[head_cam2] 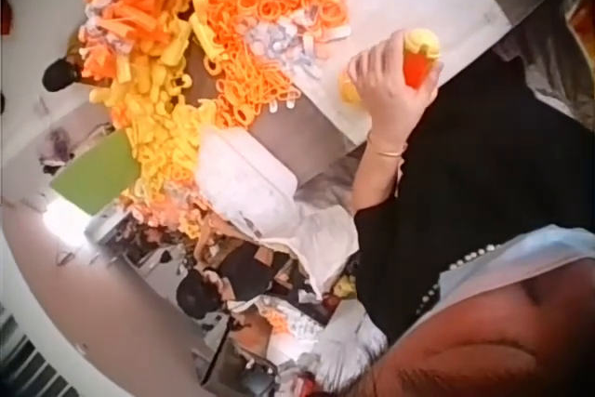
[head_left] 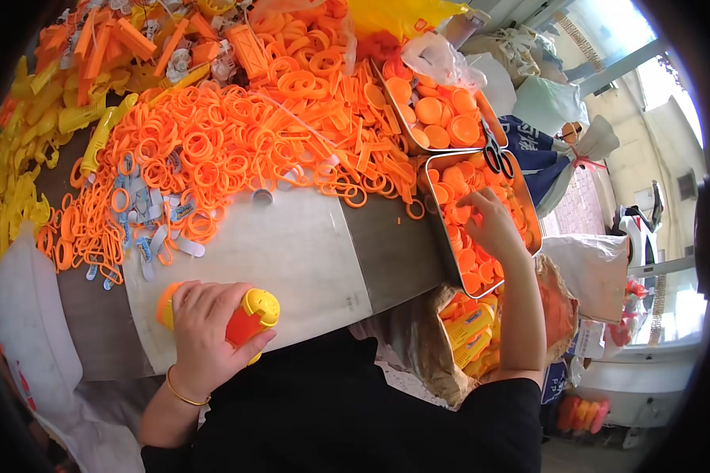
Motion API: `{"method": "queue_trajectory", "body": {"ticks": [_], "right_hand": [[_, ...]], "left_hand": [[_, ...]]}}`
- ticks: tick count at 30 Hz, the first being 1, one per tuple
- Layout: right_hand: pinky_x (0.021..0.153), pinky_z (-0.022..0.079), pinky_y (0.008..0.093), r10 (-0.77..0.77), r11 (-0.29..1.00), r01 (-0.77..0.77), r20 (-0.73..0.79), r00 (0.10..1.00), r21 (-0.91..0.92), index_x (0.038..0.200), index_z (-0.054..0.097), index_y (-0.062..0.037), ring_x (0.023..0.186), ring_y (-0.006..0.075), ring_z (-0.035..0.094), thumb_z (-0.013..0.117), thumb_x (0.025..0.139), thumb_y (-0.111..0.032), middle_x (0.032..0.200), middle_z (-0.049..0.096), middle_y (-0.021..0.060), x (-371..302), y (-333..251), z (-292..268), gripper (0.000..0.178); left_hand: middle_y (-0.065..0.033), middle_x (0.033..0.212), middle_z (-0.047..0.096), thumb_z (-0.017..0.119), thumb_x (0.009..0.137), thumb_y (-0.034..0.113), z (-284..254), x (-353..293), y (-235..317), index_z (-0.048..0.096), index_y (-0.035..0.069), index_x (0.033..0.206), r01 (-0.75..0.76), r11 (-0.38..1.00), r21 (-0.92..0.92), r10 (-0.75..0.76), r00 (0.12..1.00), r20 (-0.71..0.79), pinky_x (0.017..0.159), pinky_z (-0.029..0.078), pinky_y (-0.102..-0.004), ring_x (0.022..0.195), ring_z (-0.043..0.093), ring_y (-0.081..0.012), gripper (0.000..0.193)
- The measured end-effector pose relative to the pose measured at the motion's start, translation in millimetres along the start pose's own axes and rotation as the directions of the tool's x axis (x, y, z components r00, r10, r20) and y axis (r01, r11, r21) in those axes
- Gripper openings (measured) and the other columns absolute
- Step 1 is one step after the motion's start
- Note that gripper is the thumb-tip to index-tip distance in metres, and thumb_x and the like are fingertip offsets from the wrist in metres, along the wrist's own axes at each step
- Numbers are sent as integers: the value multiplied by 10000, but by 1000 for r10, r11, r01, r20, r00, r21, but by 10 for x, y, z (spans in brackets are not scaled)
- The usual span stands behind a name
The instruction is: Assembling plastic bubble guns by fitting various components together in a factory workstation.
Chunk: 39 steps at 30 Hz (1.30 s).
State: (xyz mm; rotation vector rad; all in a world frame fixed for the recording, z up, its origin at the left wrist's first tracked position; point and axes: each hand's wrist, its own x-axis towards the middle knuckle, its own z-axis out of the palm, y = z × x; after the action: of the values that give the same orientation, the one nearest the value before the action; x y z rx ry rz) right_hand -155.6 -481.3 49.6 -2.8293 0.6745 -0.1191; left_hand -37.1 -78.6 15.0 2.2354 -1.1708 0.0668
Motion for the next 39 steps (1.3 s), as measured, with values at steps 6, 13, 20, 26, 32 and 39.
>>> {"method": "queue_trajectory", "body": {"ticks": [6, 13, 20, 26, 32, 39], "right_hand": [[847, 451, 381, -207, 975, 200, -70, 976, -92, 968, 596, -37, 981, 296, 559, 591, 760, -46, 1001, 578, 102, -4, 290, 83, 207], [879, 451, 377, -220, 954, 206, -40, 975, -216, 1026, 602, -34, 970, 299, 577, 596, 775, -63, 992, 635, 114, 79, 117, 160, 253], [774, 510, 318, 201, 924, -176, -39, 979, 341, 1072, 626, -54, 876, 203, 640, 596, 821, -49, 1016, 662, 84, -95, 212, 269, 253], [760, 511, 319, -41, 993, 45, -42, 998, 108, 1076, 620, -41, 852, 210, 630, 603, 790, -10, 977, 659, 107, -107, 322, 147, 288], [887, 428, 384, -224, 946, 224, 25, 974, -234, 1058, 617, -33, 1002, 302, 546, 619, 791, -65, 981, 631, 128, -90, 398, 155, 269], [782, 445, 396, -234, 934, 183, -139, 962, -306, 993, 573, 18, 887, 301, 564, 530, 884, -182, 927, 596, 158, 145, 472, 277, 232]], "left_hand": [[-67, 877, 595, 715, 713, 438, 14, 3, 3, 580, 74, 1043, -16, 1000, 13, 17, 1000, -21, 901, 340, -432, 845, 554, -251, 509], [-43, 846, 588, 709, 726, 446, 52, 19, 8, 583, 87, 1046, -47, 998, -30, 46, 999, -17, 890, 343, -419, 828, 565, -219, 497], [-35, 856, 605, 736, 688, 426, 58, -27, -25, 591, 79, 1009, -48, 998, -40, 46, 997, -57, 891, 348, -419, 794, 567, -227, 494], [-45, 840, 594, 707, 730, 447, 50, -56, -48, 587, 89, 1057, -75, 997, -27, 73, 995, -70, 879, 348, -413, 810, 570, -223, 499], [-50, 822, 589, 704, 732, 449, 47, -78, -67, 588, 90, 1060, -85, 996, -33, 82, 993, -83, 870, 353, -414, 795, 569, -222, 501], [-48, 842, 586, 733, 706, 365, 39, -30, -21, 571, 83, 1053, -100, 994, -31, 96, 989, -115, 862, 367, -400, 783, 578, -209, 476]]}}
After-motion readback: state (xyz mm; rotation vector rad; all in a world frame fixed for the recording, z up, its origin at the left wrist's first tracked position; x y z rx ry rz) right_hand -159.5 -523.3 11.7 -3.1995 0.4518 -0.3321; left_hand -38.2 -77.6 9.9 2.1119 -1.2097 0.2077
